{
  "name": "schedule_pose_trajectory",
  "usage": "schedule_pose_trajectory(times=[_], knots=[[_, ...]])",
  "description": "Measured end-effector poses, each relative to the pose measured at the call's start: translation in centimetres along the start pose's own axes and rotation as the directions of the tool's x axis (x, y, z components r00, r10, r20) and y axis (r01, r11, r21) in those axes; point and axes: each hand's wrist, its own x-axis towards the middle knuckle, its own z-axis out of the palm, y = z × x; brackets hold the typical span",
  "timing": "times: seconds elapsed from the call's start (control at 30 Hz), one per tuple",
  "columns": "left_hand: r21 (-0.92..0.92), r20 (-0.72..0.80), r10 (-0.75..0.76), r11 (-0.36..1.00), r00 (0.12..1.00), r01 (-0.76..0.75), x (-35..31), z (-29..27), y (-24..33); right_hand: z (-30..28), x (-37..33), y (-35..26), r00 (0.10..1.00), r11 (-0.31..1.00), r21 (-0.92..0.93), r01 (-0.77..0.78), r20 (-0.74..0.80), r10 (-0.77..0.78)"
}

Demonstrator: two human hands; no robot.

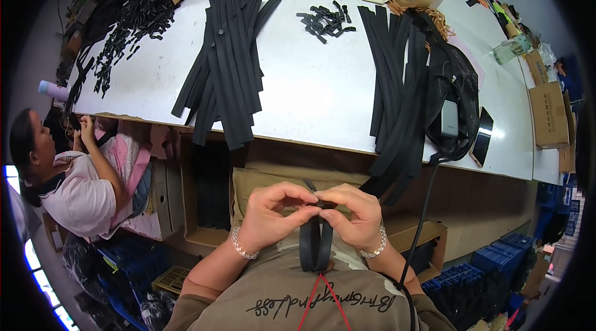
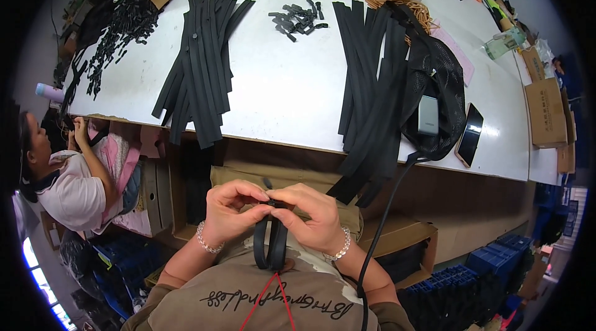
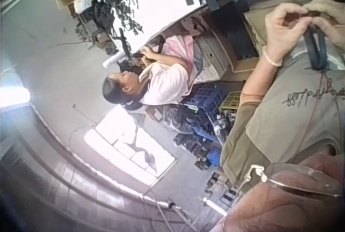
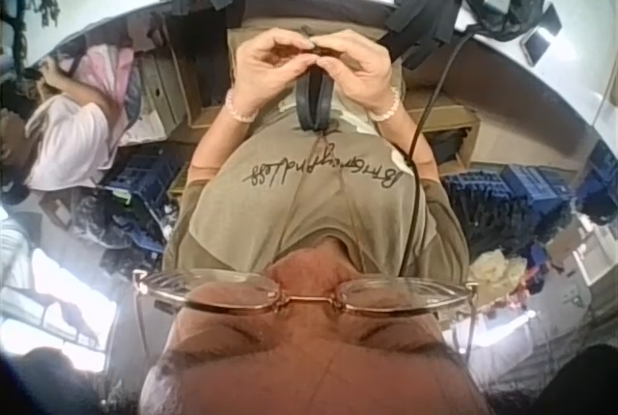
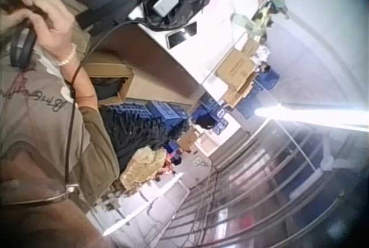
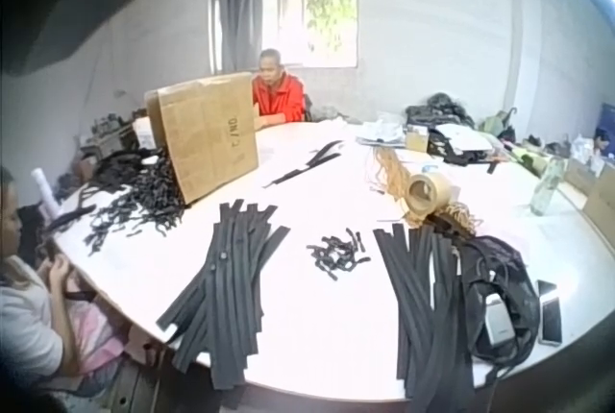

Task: Insert a zipper slider onto a length of zipper tape.

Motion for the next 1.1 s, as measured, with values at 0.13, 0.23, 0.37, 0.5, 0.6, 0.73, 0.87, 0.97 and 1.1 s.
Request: schedule_pose_trajectory(times=[0.13, 0.23, 0.37, 0.5, 0.6, 0.73, 0.87, 0.97, 1.1], knots=[[0.090, -0.010, 0.039, 0.995, 0.999, -0.037, -0.1, 0.3, 0.1, 0.0, -0.2, 0.4, 0.998, 0.998, 0.042, 0.049, 0.029, -0.050], [0.141, -0.006, 0.096, 0.986, 0.995, -0.094, -0.2, 0.3, 0.3, 0.0, -0.6, 0.6, 0.999, 0.987, 0.154, -0.035, 0.030, 0.031], [0.181, 0.062, 0.201, 0.961, 0.978, -0.209, -0.2, 0.1, -0.1, 0.6, -1.1, 0.3, 0.997, 0.968, 0.240, -0.073, -0.013, 0.078], [0.198, 0.071, 0.227, 0.951, 0.971, -0.237, -0.1, 0.2, 0.0, 0.9, -1.1, 0.0, 0.986, 0.937, 0.322, -0.135, -0.054, 0.161], [0.174, -0.006, 0.181, 0.969, 0.984, -0.177, -0.4, 0.8, 0.1, 0.7, -1.0, 0.2, 0.994, 0.995, 0.101, -0.011, -0.106, 0.022], [0.200, -0.017, 0.165, 0.967, 0.986, -0.158, -0.8, 1.1, 0.3, 0.4, -0.6, 0.5, 0.972, 0.970, -0.127, 0.205, -0.093, -0.217], [0.214, -0.055, 0.208, 0.958, 0.977, -0.192, -0.7, 1.1, 0.1, -0.1, -0.1, 0.1, 0.980, 0.976, -0.104, 0.189, -0.039, -0.194], [0.409, 0.009, 0.391, 0.838, 0.920, -0.360, -0.2, 0.5, 0.0, -0.2, 0.0, 0.1, 0.996, 0.995, -0.024, 0.093, -0.007, -0.093], [0.463, 0.063, 0.445, 0.780, 0.893, -0.421, 0.0, 0.3, 0.1, -0.3, 0.0, 0.4, 0.991, 0.991, 0.015, 0.133, 0.009, -0.133]])
